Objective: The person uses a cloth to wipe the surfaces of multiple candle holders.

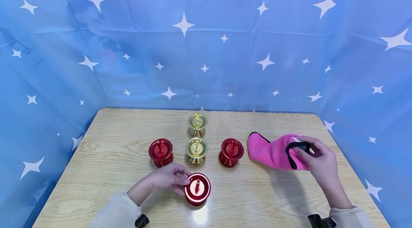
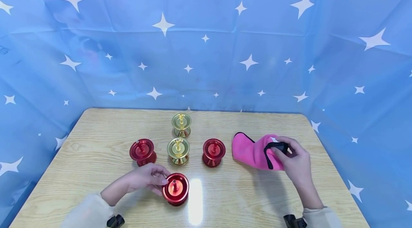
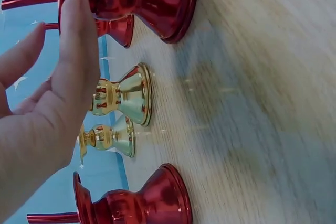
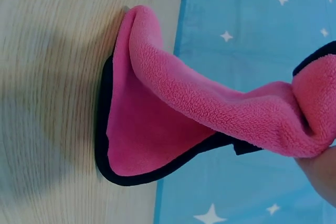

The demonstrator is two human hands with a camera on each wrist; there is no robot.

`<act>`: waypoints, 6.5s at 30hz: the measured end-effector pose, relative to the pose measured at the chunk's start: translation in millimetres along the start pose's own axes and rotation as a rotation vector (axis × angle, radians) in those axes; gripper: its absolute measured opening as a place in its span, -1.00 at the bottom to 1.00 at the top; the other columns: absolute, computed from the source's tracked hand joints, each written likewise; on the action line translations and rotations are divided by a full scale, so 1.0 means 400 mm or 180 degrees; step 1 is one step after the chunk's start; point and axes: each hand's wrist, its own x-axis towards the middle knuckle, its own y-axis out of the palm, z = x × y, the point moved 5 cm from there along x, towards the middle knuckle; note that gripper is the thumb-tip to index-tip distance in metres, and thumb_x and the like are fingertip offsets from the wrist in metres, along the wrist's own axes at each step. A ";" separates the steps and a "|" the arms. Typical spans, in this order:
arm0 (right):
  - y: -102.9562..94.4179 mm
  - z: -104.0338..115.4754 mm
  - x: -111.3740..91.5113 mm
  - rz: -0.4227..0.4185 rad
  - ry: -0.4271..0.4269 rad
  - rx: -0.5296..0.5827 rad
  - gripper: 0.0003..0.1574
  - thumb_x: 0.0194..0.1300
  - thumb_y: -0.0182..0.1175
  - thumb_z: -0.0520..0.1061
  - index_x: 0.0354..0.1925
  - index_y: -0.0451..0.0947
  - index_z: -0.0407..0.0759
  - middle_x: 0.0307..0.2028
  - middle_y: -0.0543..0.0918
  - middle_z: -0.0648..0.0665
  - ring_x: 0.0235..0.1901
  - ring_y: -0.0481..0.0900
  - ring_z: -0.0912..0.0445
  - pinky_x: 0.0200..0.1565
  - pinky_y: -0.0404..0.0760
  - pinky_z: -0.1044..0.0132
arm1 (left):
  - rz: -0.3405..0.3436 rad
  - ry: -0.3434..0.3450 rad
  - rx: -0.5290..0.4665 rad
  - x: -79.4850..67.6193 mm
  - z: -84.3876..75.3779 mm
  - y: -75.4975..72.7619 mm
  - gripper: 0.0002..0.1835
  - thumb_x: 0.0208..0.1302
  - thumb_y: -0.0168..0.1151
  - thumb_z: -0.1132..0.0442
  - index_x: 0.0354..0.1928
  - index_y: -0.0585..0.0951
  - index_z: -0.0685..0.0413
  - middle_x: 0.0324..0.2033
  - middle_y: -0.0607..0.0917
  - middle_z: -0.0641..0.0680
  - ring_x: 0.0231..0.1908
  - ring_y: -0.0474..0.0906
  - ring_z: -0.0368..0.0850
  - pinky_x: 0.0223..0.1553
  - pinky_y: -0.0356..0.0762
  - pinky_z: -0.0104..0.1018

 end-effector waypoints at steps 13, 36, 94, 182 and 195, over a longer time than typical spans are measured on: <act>-0.011 0.023 -0.004 0.0047 -0.0043 0.0037 -0.54 0.06 0.29 -0.37 -0.01 0.52 -0.29 -0.19 0.54 0.17 -0.34 0.57 0.36 -0.37 0.54 0.60 | 0.0039 0.0116 -0.0171 0.000 -0.003 0.011 -0.84 0.20 0.05 0.54 -0.17 0.43 0.48 -0.55 0.58 0.06 -0.53 0.59 -0.15 -0.30 0.62 -0.14; 0.108 0.341 -0.079 0.0299 -0.1656 -0.0094 -0.45 -0.21 0.30 -0.62 -0.15 0.57 -0.35 -0.13 0.57 -0.11 -0.62 0.43 0.38 -0.62 0.42 0.58 | -0.0054 0.0727 -0.0437 0.042 -0.258 0.145 -0.79 0.30 -0.06 0.51 -0.07 0.34 0.52 -0.40 0.57 0.15 -0.44 0.61 -0.12 -0.18 0.58 -0.14; 0.203 0.280 -0.120 0.1265 -0.1180 0.0228 -0.53 -0.08 0.38 -0.38 -0.12 0.59 -0.15 -0.10 0.55 -0.04 -0.20 0.57 0.19 -0.31 0.61 0.41 | -0.0452 0.0500 -0.0110 0.076 -0.197 0.187 -0.88 0.23 0.11 0.45 -0.44 0.50 0.40 -0.64 0.52 0.00 -0.66 0.54 -0.24 -0.38 0.63 -0.29; 0.236 0.254 -0.178 0.0827 -0.2095 -0.0077 -0.49 -0.17 0.30 -0.51 -0.20 0.61 -0.12 -0.12 0.55 -0.21 -0.14 0.53 0.11 -0.21 0.50 0.55 | -0.0229 0.0759 0.0016 0.045 -0.244 0.174 -0.84 0.21 0.06 0.53 -0.20 0.46 0.55 -0.49 0.48 0.06 -0.60 0.48 -0.23 -0.43 0.62 -0.31; 0.231 0.248 -0.209 0.1601 -0.2268 -0.0218 -0.13 -0.11 0.44 0.08 0.15 0.40 -0.20 0.21 0.22 -0.34 0.20 0.19 0.04 -0.12 0.46 0.48 | -0.0251 0.0824 -0.0110 0.048 -0.245 0.146 -0.82 0.23 0.04 0.54 -0.17 0.42 0.59 -0.46 0.51 0.08 -0.58 0.52 -0.22 -0.40 0.62 -0.33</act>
